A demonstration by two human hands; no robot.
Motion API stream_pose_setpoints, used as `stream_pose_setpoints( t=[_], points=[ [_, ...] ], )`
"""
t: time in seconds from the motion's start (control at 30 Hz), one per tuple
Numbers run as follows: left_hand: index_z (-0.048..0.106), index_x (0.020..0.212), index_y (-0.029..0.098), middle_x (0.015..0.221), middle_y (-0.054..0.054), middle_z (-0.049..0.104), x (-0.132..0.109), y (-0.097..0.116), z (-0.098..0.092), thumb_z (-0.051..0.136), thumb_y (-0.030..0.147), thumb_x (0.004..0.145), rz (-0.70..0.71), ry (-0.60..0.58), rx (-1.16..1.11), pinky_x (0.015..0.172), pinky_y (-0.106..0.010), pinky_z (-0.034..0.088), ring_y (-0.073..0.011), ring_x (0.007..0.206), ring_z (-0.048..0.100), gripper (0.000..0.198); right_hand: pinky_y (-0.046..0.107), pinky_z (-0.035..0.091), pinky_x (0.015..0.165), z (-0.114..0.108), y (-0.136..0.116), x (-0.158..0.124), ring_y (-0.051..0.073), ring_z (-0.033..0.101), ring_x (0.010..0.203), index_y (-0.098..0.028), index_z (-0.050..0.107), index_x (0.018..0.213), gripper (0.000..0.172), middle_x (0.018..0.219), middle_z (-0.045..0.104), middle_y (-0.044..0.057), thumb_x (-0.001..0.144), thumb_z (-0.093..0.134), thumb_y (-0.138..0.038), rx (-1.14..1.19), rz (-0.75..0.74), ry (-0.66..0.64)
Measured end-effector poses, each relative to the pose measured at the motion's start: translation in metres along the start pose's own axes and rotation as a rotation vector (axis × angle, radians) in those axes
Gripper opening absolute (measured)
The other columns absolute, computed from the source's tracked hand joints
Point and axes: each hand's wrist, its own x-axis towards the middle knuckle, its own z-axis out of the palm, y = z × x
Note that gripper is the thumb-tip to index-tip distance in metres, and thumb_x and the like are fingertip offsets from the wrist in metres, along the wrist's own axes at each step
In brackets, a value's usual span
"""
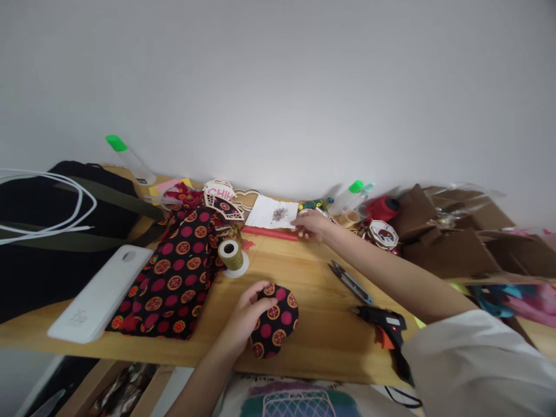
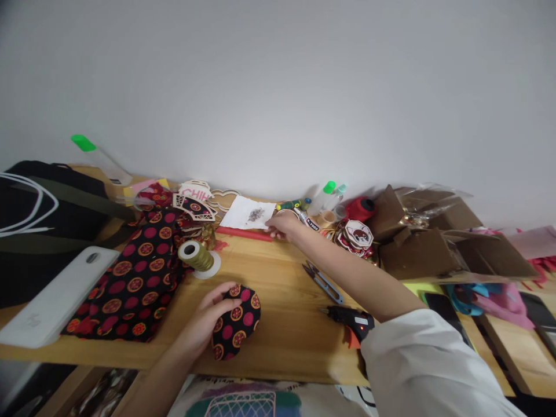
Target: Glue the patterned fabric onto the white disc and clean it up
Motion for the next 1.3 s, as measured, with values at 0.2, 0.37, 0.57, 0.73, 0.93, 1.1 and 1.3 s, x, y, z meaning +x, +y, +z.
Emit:
stream_pose_setpoints(
  t=[0.2, 0.37, 0.57, 0.73, 0.93, 1.1, 1.3],
  points=[
    [0.065, 0.09, 0.018, 0.081, 0.0, 0.07, -0.002, 0.003, 0.001, 0.073, 0.028, 0.051, 0.031, -0.027, 0.049, 0.077, -0.027, 0.045, -0.0197, 0.084, 0.062, 0.041, 0.041, 0.052, 0.083, 0.0, 0.021, -0.019, 0.02, 0.06, 0.1, -0.015, 0.054, 0.119, 0.035, 0.118, 0.058, 0.009, 0.089, 0.054, -0.033, -0.019, 0.004, -0.05],
    [0.066, 0.087, 0.017, 0.079, 0.001, 0.069, -0.005, 0.004, -0.001, 0.074, 0.027, 0.051, 0.045, -0.051, 0.071, 0.075, -0.025, 0.045, -0.0181, 0.082, 0.061, 0.038, 0.039, 0.053, 0.081, 0.006, 0.046, -0.041, 0.019, 0.061, 0.096, -0.015, 0.055, 0.117, 0.033, 0.115, 0.059, 0.008, 0.089, 0.054, -0.033, -0.03, 0.006, -0.082],
    [0.068, 0.085, 0.017, 0.078, 0.001, 0.069, -0.012, 0.004, -0.015, 0.076, 0.023, 0.05, 0.046, -0.124, 0.089, 0.071, -0.023, 0.045, -0.0156, 0.076, 0.061, 0.036, 0.026, 0.052, 0.061, 0.021, 0.09, -0.073, 0.01, 0.06, 0.069, -0.012, 0.058, 0.103, 0.022, 0.089, 0.064, 0.003, 0.09, 0.054, -0.029, -0.019, 0.007, -0.097],
    [0.068, 0.079, 0.017, 0.073, 0.001, 0.068, -0.015, 0.008, -0.023, 0.076, 0.022, 0.052, 0.082, -0.148, 0.136, 0.064, -0.021, 0.045, -0.0136, 0.068, 0.06, 0.028, 0.018, 0.038, 0.042, 0.028, 0.126, -0.1, 0.006, 0.051, 0.042, -0.015, 0.053, 0.079, 0.006, 0.061, 0.062, -0.002, 0.085, 0.053, -0.015, -0.035, -0.058, -0.048],
    [0.067, 0.078, 0.017, 0.07, 0.001, 0.068, -0.016, 0.011, -0.019, 0.077, 0.024, 0.046, 0.089, -0.041, 0.147, 0.061, -0.022, 0.048, -0.0138, 0.064, 0.062, 0.034, 0.023, 0.037, 0.055, 0.039, 0.154, -0.136, 0.016, 0.062, 0.063, -0.017, 0.057, 0.069, 0.008, 0.066, 0.067, 0.005, 0.071, 0.061, -0.01, -0.267, -0.174, 0.239],
    [0.067, 0.078, 0.017, 0.068, 0.004, 0.068, -0.019, 0.009, -0.013, 0.078, 0.019, 0.041, 0.099, 0.052, 0.149, 0.056, -0.02, 0.047, -0.0118, 0.059, 0.061, 0.039, 0.028, 0.037, 0.063, 0.031, 0.175, -0.166, 0.023, 0.063, 0.078, -0.017, 0.064, 0.1, 0.022, 0.087, 0.07, 0.01, 0.082, 0.055, -0.027, -0.392, -0.077, 0.506],
    [0.066, 0.073, 0.017, 0.068, 0.003, 0.068, -0.015, 0.008, -0.008, 0.076, 0.017, 0.042, 0.205, 0.097, 0.103, 0.055, -0.019, 0.048, -0.0118, 0.06, 0.061, 0.033, 0.031, 0.036, 0.063, -0.013, 0.219, -0.183, 0.027, 0.059, 0.089, -0.015, 0.062, 0.098, 0.032, 0.096, 0.066, 0.013, 0.08, 0.06, -0.042, -0.488, 0.159, 0.773]
  ],
)
